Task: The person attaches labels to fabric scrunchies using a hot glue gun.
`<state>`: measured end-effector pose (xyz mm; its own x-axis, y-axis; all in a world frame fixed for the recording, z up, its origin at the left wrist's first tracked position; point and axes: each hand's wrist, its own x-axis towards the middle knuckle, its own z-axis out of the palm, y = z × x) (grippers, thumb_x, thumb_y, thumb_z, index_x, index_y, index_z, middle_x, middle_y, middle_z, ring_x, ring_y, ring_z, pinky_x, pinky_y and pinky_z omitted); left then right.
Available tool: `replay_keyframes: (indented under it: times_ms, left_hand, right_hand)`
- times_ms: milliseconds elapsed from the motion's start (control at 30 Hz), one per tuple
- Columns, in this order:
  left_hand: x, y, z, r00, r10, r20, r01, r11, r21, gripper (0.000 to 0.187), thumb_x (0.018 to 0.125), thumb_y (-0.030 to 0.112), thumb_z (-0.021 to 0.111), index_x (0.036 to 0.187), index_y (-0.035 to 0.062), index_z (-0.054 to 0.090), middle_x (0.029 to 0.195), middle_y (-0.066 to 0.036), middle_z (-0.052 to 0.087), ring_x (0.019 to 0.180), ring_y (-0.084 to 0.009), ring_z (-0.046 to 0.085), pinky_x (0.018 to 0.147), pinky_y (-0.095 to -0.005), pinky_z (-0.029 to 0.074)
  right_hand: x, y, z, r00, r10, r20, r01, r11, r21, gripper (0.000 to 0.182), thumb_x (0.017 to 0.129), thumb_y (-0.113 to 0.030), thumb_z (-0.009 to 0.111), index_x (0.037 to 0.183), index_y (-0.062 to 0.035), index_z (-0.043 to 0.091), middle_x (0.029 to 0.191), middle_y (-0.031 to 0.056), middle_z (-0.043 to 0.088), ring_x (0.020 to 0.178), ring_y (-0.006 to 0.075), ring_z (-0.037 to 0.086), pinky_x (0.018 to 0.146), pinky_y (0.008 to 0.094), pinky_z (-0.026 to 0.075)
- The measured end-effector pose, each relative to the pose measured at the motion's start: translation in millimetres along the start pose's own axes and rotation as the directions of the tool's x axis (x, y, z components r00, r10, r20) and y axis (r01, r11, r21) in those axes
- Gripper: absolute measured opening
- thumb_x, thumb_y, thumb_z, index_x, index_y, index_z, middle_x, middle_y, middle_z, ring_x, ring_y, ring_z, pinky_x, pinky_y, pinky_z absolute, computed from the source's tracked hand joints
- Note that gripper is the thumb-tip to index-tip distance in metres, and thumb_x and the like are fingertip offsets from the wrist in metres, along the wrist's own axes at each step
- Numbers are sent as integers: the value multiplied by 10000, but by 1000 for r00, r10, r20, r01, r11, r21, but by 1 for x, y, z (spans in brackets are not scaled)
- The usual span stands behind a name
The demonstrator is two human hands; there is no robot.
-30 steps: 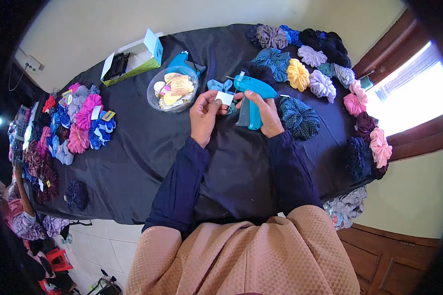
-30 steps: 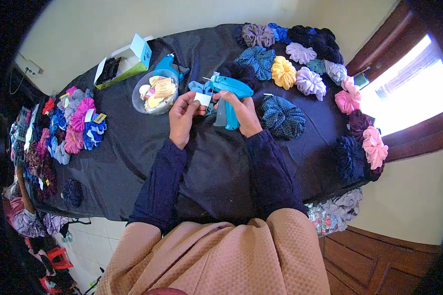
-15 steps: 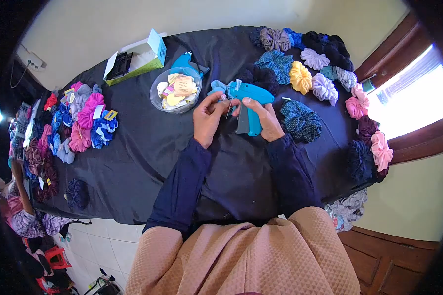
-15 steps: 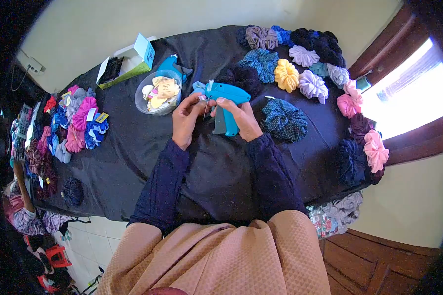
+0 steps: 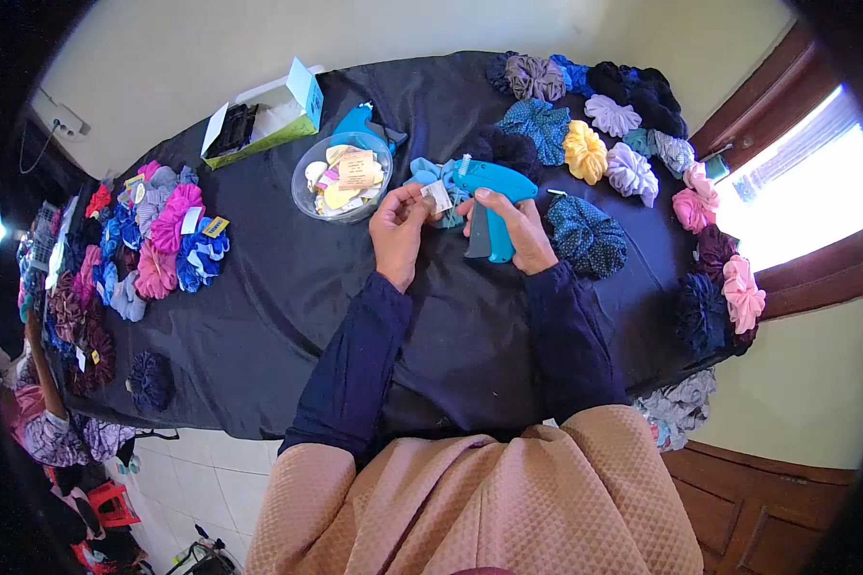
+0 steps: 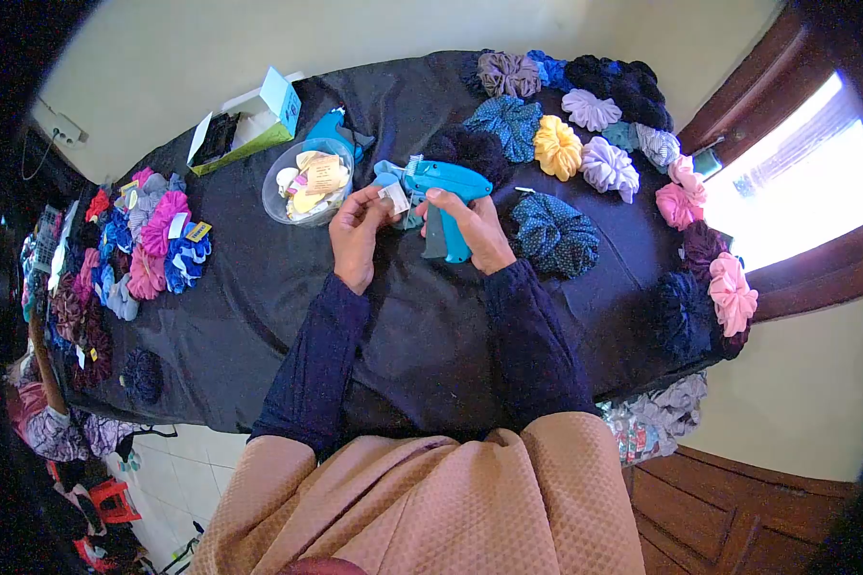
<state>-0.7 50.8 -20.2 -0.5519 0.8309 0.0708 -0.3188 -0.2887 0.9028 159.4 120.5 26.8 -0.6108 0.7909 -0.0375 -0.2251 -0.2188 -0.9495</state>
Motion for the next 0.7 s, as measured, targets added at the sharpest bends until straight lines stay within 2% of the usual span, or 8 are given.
replay_keyframes:
  times_ms: [100,300,500,700]
  left_hand:
    - [0,2,2,1000,25,-6,-26,998,-63,113,909,37,626,1017,9,607,921,-61,649,738,-110,629,690,-247,532]
    - [-1,4,3,999,34,-42,-37,995,-90,98,919,58,622,1004,16,595,931,-79,656,740,-121,638,690,-251,543]
    - [0,4,2,996,35,-88,-44,993,-105,96,917,44,619,1004,16,591,937,-82,649,760,-135,645,704,-260,555]
    - [2,1,-1,997,55,-61,-61,992,-107,103,911,38,626,1004,14,590,957,-81,640,788,-139,646,713,-264,564]
  right_hand:
    - [1,1,-1,1000,10,-3,-10,1000,-20,364,867,-268,683,1115,-14,606,844,71,673,695,139,643,608,279,527]
    - [0,3,1,1000,-1,12,2,995,-102,298,865,-243,693,1066,-29,646,852,50,677,716,108,631,627,262,524]
    - [1,7,-1,999,-24,29,28,990,-138,258,875,-236,682,1030,-31,659,853,39,678,746,103,628,658,262,511]
    - [0,8,0,999,-46,22,49,986,-160,248,880,-234,676,1019,-30,659,850,35,674,755,104,623,656,261,510]
